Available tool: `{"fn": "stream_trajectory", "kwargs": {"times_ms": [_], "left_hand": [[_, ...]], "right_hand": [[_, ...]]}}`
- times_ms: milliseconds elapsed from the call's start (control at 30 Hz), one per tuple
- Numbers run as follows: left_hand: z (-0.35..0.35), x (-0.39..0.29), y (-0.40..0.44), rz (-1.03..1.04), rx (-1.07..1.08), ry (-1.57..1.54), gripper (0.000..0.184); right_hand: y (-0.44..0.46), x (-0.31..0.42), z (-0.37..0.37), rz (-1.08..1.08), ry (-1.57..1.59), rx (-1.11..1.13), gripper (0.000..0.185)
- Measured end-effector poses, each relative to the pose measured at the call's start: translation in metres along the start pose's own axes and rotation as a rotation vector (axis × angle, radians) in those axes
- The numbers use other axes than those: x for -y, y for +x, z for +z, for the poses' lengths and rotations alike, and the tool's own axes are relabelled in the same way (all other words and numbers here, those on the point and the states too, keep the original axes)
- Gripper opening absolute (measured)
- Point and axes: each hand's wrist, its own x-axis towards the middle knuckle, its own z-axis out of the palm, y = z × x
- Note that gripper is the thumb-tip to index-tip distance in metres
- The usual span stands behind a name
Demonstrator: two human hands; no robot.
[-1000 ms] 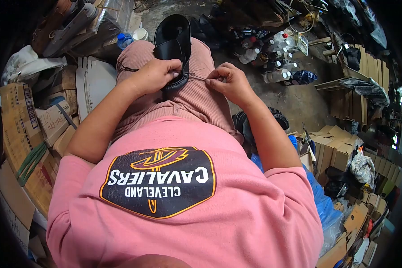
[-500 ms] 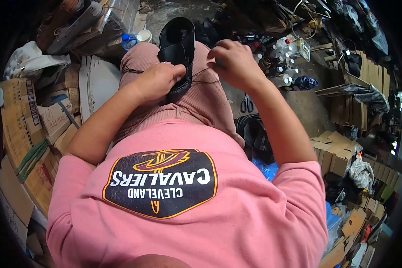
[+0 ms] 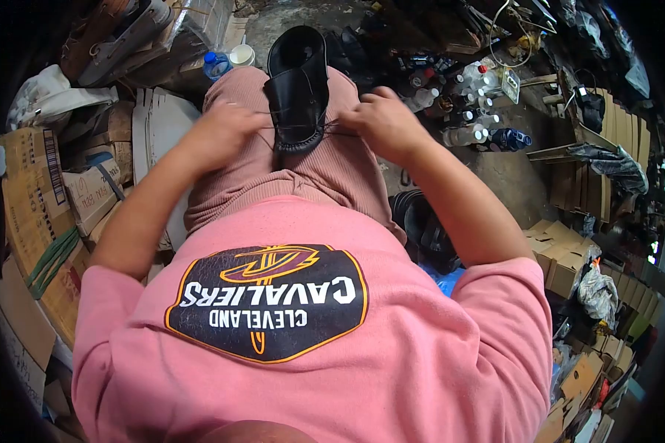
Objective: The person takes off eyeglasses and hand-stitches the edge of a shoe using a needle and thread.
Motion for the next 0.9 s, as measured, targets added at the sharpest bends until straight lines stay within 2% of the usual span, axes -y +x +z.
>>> {"fn": "stream_trajectory", "kwargs": {"times_ms": [33, 67, 100, 133, 167, 233, 300, 367, 400, 433, 500, 533, 567, 600, 633, 667, 700, 767, 833, 900], "left_hand": [[-0.013, 0.01, -0.018, -0.052, -0.012, 0.027, 0.026], [-0.027, 0.019, -0.038, -0.101, -0.026, 0.053, 0.028], [-0.032, 0.034, -0.062, -0.151, -0.106, 0.032, 0.029], [-0.051, 0.032, -0.074, -0.298, -0.03, -0.006, 0.021], [-0.061, 0.032, -0.073, -0.302, -0.032, -0.008, 0.021], [-0.075, 0.028, -0.076, -0.44, -0.316, -0.5, 0.008], [-0.093, -0.002, -0.041, -0.254, -0.483, -0.81, 0.008], [-0.088, -0.032, -0.001, 0.034, -0.52, -1.123, 0.012], [-0.083, -0.058, 0.018, 0.115, -0.443, -1.359, 0.014], [-0.077, -0.078, 0.025, 0.199, -0.356, -1.593, 0.016], [-0.068, -0.087, 0.017, 0.097, 0.167, -1.816, 0.016], [-0.069, -0.089, 0.012, -0.074, 0.304, -1.675, 0.015], [-0.059, -0.081, 0.006, -0.059, 0.19, -1.322, 0.011], [-0.047, -0.067, -0.002, -0.046, 0.081, -0.968, 0.008], [-0.043, -0.038, -0.016, -0.059, -0.003, -0.642, 0.006], [-0.043, -0.004, -0.034, -0.07, -0.082, -0.315, 0.008], [-0.045, 0.019, -0.053, -0.27, -0.195, -0.294, 0.014], [-0.082, 0.071, -0.097, -0.502, -0.208, 0.055, 0.014], [-0.115, 0.113, -0.144, -0.642, -0.323, 0.343, 0.016], [-0.144, 0.147, -0.185, -0.877, -0.225, 0.639, 0.018]], "right_hand": [[-0.016, -0.01, 0.005, 0.075, -0.018, 0.005, 0.015], [-0.034, -0.017, -0.001, 0.207, -0.082, 0.119, 0.015], [-0.057, -0.034, 0.009, 0.352, -0.005, 0.15, 0.009], [-0.078, -0.045, 0.014, 0.43, 0.107, 0.058, 0.009], [-0.085, -0.052, 0.011, 0.717, 0.59, 0.053, 0.011], [-0.078, -0.061, -0.003, 0.894, 1.221, -0.313, 0.014], [-0.045, -0.051, -0.019, 0.619, 1.644, -0.683, 0.02], [0.0, -0.023, -0.036, 0.221, 1.939, -0.736, 0.02], [0.015, -0.008, -0.046, 0.215, 1.936, -0.738, 0.02], [0.025, 0.007, -0.055, 0.083, 1.991, -0.573, 0.021], [0.026, 0.016, -0.062, -0.133, 2.007, -0.244, 0.023], [0.019, 0.02, -0.064, -0.042, 1.817, -0.155, 0.022], [0.009, 0.025, -0.068, 0.044, 1.624, -0.07, 0.022], [0.0, 0.028, -0.072, 0.226, 1.458, 0.053, 0.019], [-0.013, 0.02, -0.056, 0.272, 1.061, 0.073, 0.013], [-0.032, 0.006, -0.033, 0.381, 0.981, 0.043, 0.01], [-0.054, -0.01, -0.012, 0.489, 0.898, 0.011, 0.01], [-0.104, -0.043, 0.012, 0.594, 0.545, 0.036, 0.018], [-0.158, -0.067, 0.021, 0.794, 0.451, 0.096, 0.018], [-0.222, -0.093, 0.028, 0.873, 0.232, 0.127, 0.018]]}}
